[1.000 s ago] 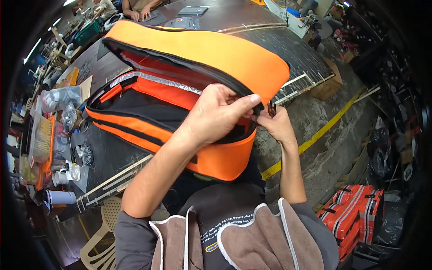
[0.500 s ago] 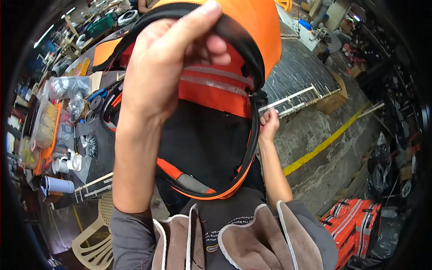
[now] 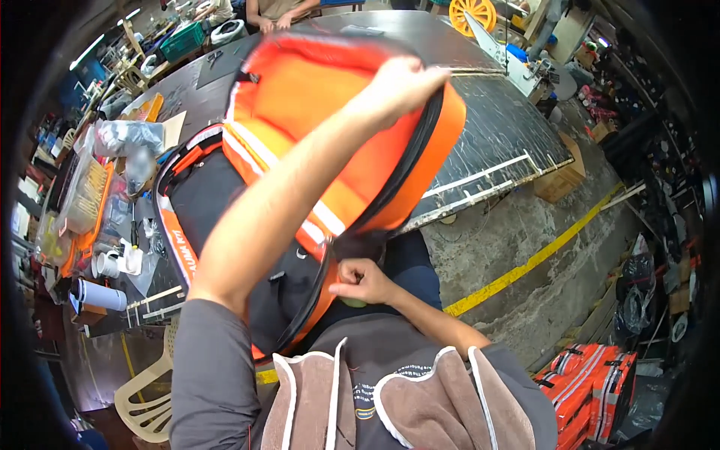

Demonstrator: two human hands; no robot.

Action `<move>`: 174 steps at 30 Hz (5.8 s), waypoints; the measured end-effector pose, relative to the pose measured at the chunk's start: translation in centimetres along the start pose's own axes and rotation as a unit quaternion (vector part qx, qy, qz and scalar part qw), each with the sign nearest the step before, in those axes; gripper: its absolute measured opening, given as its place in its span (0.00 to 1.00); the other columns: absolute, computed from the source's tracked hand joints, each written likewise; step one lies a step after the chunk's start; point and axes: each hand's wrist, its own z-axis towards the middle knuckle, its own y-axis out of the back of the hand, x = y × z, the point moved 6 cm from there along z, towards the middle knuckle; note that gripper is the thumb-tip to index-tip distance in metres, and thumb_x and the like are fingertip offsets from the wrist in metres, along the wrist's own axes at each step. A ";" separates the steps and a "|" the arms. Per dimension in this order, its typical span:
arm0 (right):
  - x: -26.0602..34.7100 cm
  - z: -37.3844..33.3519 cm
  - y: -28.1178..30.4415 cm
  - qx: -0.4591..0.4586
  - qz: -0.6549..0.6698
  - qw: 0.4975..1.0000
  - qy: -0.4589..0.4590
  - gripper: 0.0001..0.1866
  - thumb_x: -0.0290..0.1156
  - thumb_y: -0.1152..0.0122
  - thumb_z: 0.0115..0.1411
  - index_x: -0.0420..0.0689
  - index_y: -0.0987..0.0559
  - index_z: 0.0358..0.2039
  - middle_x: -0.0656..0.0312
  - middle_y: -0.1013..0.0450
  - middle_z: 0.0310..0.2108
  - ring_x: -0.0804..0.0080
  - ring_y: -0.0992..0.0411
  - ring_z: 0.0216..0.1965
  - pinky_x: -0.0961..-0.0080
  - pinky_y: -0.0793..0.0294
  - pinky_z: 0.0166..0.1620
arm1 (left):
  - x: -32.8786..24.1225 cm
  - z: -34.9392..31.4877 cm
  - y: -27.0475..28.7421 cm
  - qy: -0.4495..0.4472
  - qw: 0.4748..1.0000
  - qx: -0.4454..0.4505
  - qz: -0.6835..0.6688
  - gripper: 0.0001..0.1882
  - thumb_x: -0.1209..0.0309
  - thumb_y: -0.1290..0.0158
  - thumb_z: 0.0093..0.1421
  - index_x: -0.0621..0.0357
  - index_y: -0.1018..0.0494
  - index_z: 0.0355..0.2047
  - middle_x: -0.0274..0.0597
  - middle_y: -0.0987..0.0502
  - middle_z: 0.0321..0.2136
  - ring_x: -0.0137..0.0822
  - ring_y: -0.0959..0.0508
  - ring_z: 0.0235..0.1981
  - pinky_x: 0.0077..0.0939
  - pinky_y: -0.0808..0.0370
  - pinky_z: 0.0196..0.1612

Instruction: Inspecting and trimming loose threads from a bright orange trauma kit medical bag using thread snips in a factory setting.

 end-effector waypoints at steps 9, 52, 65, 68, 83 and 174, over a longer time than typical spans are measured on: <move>15.5 -5.7 14.3 -0.021 -0.032 0.999 -0.036 0.28 0.28 0.17 0.55 0.48 0.36 0.19 0.69 0.35 0.21 0.77 0.36 0.22 0.76 0.32 0.29 | 3.2 -23.1 -0.5 -0.077 0.926 0.096 0.357 0.34 0.51 0.30 0.61 0.61 0.23 0.60 0.56 0.20 0.57 0.58 0.24 0.63 0.52 0.32 0.69; 2.1 1.8 9.2 -0.338 -0.037 0.940 -0.034 0.06 0.27 0.33 0.74 0.38 0.14 0.45 0.77 0.22 0.31 0.93 0.32 0.29 0.89 0.34 0.33 | 3.5 -19.8 13.1 -0.118 0.952 -0.132 0.250 0.08 0.73 0.39 0.69 0.61 0.14 0.45 0.46 0.12 0.33 0.33 0.13 0.32 0.28 0.19 0.36; 3.6 7.8 10.3 -0.301 -0.280 0.909 -0.064 0.11 0.31 0.24 0.64 0.40 0.11 0.43 0.63 0.15 0.31 0.85 0.21 0.30 0.80 0.22 0.35 | 21.7 -24.2 5.7 0.200 0.931 -0.240 -0.190 0.11 0.66 0.39 0.73 0.62 0.15 0.44 0.35 0.14 0.29 0.18 0.27 0.19 0.14 0.32 0.22; 4.0 9.2 8.8 -0.323 -0.331 0.884 0.063 0.12 0.31 0.22 0.60 0.43 0.11 0.44 0.55 0.14 0.35 0.61 0.16 0.30 0.67 0.19 0.34 | 24.0 -24.1 4.2 0.272 0.876 -0.236 -0.322 0.11 0.66 0.39 0.73 0.62 0.16 0.45 0.37 0.14 0.29 0.18 0.29 0.16 0.14 0.34 0.20; 1.8 8.5 5.1 -0.250 -0.320 0.911 0.078 0.13 0.26 0.28 0.62 0.44 0.18 0.47 0.56 0.20 0.34 0.57 0.21 0.33 0.63 0.22 0.38 | 24.7 -23.9 2.3 0.161 0.878 -0.345 -0.291 0.07 0.72 0.33 0.69 0.64 0.16 0.35 0.29 0.18 0.28 0.16 0.26 0.26 0.15 0.30 0.28; 2.4 11.0 3.3 -0.235 -0.331 0.904 0.136 0.10 0.25 0.23 0.60 0.38 0.14 0.40 0.52 0.16 0.35 0.57 0.16 0.35 0.67 0.18 0.38 | 20.2 -28.1 6.8 0.013 0.912 -0.400 0.086 0.03 0.78 0.38 0.68 0.66 0.17 0.37 0.32 0.27 0.25 0.20 0.38 0.21 0.23 0.41 0.24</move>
